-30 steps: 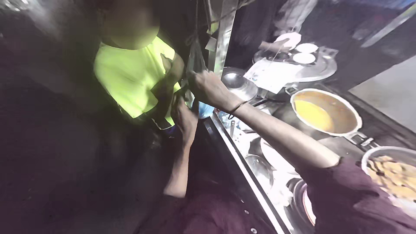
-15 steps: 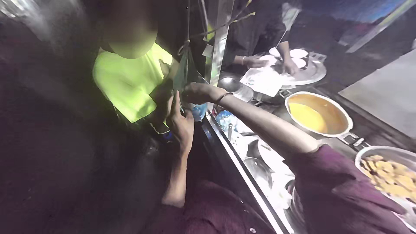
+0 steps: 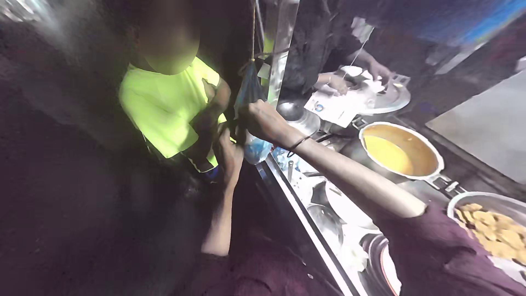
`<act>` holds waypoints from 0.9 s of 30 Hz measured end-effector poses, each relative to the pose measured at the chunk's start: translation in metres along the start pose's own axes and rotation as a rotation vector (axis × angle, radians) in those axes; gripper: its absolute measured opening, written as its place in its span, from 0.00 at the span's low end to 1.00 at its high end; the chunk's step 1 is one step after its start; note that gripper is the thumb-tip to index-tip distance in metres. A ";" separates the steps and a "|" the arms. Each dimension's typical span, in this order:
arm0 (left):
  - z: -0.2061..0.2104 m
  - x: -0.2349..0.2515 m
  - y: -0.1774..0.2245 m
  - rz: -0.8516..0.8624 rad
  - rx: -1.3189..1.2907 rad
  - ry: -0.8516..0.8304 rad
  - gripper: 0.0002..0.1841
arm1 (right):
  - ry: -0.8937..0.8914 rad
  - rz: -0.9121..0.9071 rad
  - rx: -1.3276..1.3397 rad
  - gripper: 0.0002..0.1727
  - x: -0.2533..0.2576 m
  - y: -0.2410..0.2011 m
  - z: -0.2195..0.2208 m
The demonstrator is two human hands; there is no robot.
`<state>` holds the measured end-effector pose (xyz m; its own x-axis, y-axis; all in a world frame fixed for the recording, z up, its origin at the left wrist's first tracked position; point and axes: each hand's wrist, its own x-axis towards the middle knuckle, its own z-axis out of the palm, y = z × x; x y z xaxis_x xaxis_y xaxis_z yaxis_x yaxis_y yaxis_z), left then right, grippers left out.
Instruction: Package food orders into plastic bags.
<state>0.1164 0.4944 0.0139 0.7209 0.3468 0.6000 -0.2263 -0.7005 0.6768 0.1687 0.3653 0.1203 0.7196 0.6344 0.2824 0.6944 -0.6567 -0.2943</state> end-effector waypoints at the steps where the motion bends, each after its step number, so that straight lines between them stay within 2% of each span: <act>1: 0.002 0.001 0.000 -0.020 0.002 -0.011 0.13 | 0.015 -0.019 -0.009 0.06 -0.003 0.000 -0.001; 4: 0.001 0.002 0.009 -0.054 -0.006 0.001 0.23 | 0.078 -0.063 -0.118 0.07 -0.009 -0.001 -0.002; 6: 0.001 0.001 0.015 -0.008 0.032 0.051 0.28 | 0.130 -0.052 -0.169 0.11 -0.011 -0.002 -0.002; 8: 0.001 0.002 0.015 0.050 0.071 0.073 0.25 | 0.205 -0.082 -0.150 0.11 -0.018 -0.002 -0.005; 13: 0.005 0.000 0.015 0.086 0.139 0.092 0.21 | 0.338 -0.124 -0.014 0.03 -0.045 -0.006 -0.023; 16: 0.004 -0.001 0.014 0.116 0.190 0.047 0.18 | 0.473 -0.167 -0.001 0.07 -0.059 -0.007 -0.040; 18: 0.005 -0.003 0.016 0.107 0.177 0.021 0.18 | 0.467 -0.167 0.011 0.10 -0.062 -0.003 -0.044; 21: 0.008 -0.002 0.018 0.032 0.171 -0.049 0.18 | 0.397 -0.053 0.066 0.05 -0.056 0.003 -0.046; 23: 0.013 0.003 0.016 0.032 0.149 -0.067 0.15 | 0.417 0.055 0.153 0.05 -0.055 0.011 -0.048; 25: 0.012 0.006 0.016 0.059 0.079 -0.028 0.13 | 0.461 0.149 0.264 0.09 -0.052 0.025 -0.042; 27: 0.007 0.005 0.020 0.103 0.007 0.044 0.17 | 0.504 0.207 0.353 0.10 -0.050 0.040 -0.033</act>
<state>0.1202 0.4782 0.0275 0.6647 0.2993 0.6845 -0.2929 -0.7384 0.6074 0.1605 0.2937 0.1249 0.8105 0.1835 0.5562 0.5608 -0.5167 -0.6469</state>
